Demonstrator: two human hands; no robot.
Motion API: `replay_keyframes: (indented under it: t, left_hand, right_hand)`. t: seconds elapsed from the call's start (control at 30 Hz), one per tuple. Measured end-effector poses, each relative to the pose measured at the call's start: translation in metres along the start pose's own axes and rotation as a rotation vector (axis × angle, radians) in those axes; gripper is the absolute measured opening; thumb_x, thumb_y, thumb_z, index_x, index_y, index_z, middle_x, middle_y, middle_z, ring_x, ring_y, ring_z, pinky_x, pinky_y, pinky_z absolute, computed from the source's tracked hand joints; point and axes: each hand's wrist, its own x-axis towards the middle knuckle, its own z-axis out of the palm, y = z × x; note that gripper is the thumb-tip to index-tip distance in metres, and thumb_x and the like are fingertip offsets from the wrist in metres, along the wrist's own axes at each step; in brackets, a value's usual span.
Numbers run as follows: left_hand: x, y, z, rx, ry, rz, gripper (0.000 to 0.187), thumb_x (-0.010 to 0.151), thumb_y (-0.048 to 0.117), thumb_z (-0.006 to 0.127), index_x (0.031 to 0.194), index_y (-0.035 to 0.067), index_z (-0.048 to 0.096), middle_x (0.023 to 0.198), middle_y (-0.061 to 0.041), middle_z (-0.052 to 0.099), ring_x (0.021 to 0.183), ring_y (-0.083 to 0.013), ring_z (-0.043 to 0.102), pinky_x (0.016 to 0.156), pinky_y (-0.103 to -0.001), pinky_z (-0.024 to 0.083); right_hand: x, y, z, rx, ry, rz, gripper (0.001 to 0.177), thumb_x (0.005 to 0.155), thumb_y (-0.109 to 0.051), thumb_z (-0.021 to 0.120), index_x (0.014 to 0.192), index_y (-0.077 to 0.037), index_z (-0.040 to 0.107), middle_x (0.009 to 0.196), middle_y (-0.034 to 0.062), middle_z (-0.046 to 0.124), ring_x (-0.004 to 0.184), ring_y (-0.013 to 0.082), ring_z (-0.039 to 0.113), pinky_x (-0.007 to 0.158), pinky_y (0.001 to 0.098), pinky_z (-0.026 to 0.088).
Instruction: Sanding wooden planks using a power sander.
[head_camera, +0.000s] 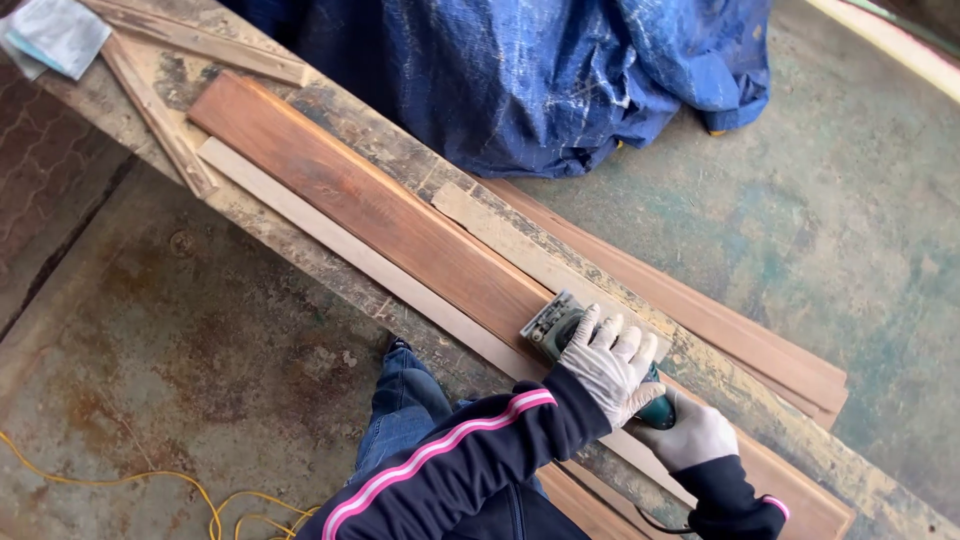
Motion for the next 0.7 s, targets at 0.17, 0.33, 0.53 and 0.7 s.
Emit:
replay_keyframes:
  t: [0.17, 0.33, 0.53, 0.7]
  left_hand:
    - [0.025, -0.050, -0.016, -0.124, -0.261, -0.183, 0.064, 0.095, 0.064, 0.050, 0.106, 0.006, 0.073, 0.102, -0.016, 0.073, 0.100, -0.0341, 0.069, 0.104, -0.052, 0.043]
    - [0.041, -0.080, -0.044, -0.183, -0.398, -0.226, 0.070, 0.091, 0.070, 0.048, 0.096, 0.006, 0.076, 0.096, -0.015, 0.074, 0.093, -0.0316, 0.072, 0.088, -0.048, 0.048]
    - [0.035, -0.128, -0.061, -0.164, -0.389, -0.171, 0.074, 0.089, 0.075, 0.047, 0.098, 0.007, 0.076, 0.097, -0.014, 0.075, 0.098, -0.0306, 0.071, 0.087, -0.046, 0.049]
    - [0.030, -0.170, -0.080, -0.172, -0.348, -0.209, 0.072, 0.085, 0.074, 0.050, 0.099, 0.009, 0.077, 0.096, -0.015, 0.075, 0.098, -0.0314, 0.070, 0.087, -0.047, 0.047]
  right_hand:
    - [0.016, -0.058, 0.000, -0.183, -0.114, 0.022, 0.065, 0.062, -0.059, 0.085, 0.118, -0.028, 0.075, 0.090, 0.0127, 0.080, 0.088, 0.0305, 0.079, 0.083, 0.0414, 0.061]
    - [0.047, -0.077, 0.010, -0.305, -0.183, 0.040, 0.062, 0.067, -0.061, 0.084, 0.114, -0.022, 0.074, 0.094, 0.0135, 0.080, 0.093, 0.0309, 0.078, 0.086, 0.0411, 0.060]
    - [0.074, -0.104, 0.025, -0.281, -0.205, 0.002, 0.056, 0.065, -0.054, 0.088, 0.103, -0.014, 0.078, 0.097, 0.0131, 0.081, 0.095, 0.0294, 0.078, 0.087, 0.0405, 0.059]
    - [0.080, -0.153, 0.029, -0.260, -0.174, 0.027, 0.054, 0.065, -0.052, 0.089, 0.104, -0.015, 0.078, 0.099, 0.0135, 0.080, 0.097, 0.0300, 0.076, 0.089, 0.0411, 0.058]
